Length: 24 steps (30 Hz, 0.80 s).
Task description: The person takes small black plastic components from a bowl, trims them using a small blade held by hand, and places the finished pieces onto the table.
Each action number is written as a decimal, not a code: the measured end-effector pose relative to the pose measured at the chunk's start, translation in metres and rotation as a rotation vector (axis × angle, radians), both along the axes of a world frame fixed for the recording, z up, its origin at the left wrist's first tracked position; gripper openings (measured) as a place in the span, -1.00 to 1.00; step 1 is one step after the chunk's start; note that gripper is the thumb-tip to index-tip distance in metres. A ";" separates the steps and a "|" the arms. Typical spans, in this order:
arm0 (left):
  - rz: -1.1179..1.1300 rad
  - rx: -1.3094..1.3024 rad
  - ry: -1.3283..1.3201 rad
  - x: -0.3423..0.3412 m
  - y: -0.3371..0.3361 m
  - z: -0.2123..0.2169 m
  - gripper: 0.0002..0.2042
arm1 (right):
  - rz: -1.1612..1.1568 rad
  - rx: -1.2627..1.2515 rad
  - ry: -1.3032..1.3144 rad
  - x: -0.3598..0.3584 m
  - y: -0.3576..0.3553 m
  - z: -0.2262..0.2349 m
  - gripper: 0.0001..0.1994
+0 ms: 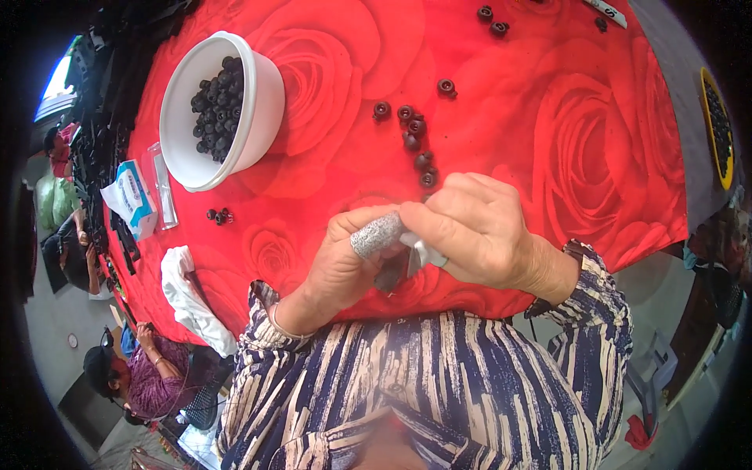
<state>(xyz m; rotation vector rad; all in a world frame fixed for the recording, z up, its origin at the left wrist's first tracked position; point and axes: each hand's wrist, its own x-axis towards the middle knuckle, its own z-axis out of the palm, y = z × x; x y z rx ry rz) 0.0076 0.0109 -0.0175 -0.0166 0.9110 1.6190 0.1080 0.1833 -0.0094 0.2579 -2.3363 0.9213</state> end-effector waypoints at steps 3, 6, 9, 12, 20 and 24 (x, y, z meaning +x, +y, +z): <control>0.014 -0.065 -0.050 0.002 0.004 0.004 -0.78 | 0.002 0.114 0.067 -0.001 0.001 0.000 -0.60; 0.022 -0.084 -0.090 0.004 0.004 0.002 -0.79 | -0.011 0.138 0.106 0.000 -0.001 -0.001 -0.62; 0.042 -0.084 -0.093 0.005 0.006 0.001 -0.79 | -0.034 0.155 0.109 0.003 -0.002 -0.003 -0.64; 0.031 -0.096 -0.104 0.007 0.009 0.002 -0.79 | -0.037 0.135 0.092 0.004 -0.001 -0.003 -0.72; 0.088 -0.040 -0.030 0.004 0.003 0.002 -0.76 | 0.116 -0.480 -0.397 0.001 0.011 0.016 -0.76; 0.047 0.074 -0.099 -0.001 0.001 0.001 -0.75 | 0.055 -0.351 -0.352 0.000 0.010 0.004 -0.80</control>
